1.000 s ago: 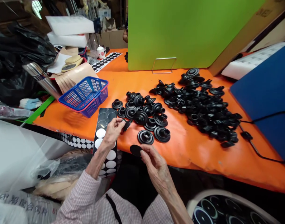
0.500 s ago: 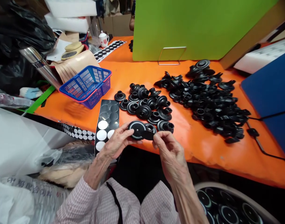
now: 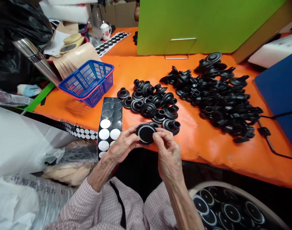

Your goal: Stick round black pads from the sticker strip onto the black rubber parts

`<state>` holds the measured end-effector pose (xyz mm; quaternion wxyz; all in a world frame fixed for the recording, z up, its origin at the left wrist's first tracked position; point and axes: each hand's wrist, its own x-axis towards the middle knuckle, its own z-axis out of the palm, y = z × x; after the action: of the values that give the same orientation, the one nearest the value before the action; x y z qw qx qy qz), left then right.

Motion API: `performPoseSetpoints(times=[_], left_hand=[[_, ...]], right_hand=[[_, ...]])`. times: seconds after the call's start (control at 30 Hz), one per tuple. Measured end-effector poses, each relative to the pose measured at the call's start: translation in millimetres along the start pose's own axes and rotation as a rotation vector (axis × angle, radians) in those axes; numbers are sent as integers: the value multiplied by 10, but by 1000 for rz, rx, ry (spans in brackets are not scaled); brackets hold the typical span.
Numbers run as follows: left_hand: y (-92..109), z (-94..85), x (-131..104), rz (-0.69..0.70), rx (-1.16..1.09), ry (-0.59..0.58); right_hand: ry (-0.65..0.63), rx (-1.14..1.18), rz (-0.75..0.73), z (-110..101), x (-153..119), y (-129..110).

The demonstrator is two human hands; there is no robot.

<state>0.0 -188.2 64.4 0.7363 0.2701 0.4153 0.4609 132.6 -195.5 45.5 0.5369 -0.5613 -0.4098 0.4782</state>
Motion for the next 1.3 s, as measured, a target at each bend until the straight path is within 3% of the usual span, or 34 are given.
performPoseSetpoints(times=[0.5, 0.9, 1.13, 1.3], left_hand=[[-76, -67, 28, 13, -37, -41], [-178, -120, 41, 85, 0, 79], [-143, -106, 12, 66, -1, 119], [-81, -58, 166, -16, -15, 83]], right_hand=[[59, -101, -67, 51, -8, 99], [163, -506, -475, 162, -71, 226], [103, -295, -244, 155, -56, 278], [149, -565, -367, 10, 147, 244]])
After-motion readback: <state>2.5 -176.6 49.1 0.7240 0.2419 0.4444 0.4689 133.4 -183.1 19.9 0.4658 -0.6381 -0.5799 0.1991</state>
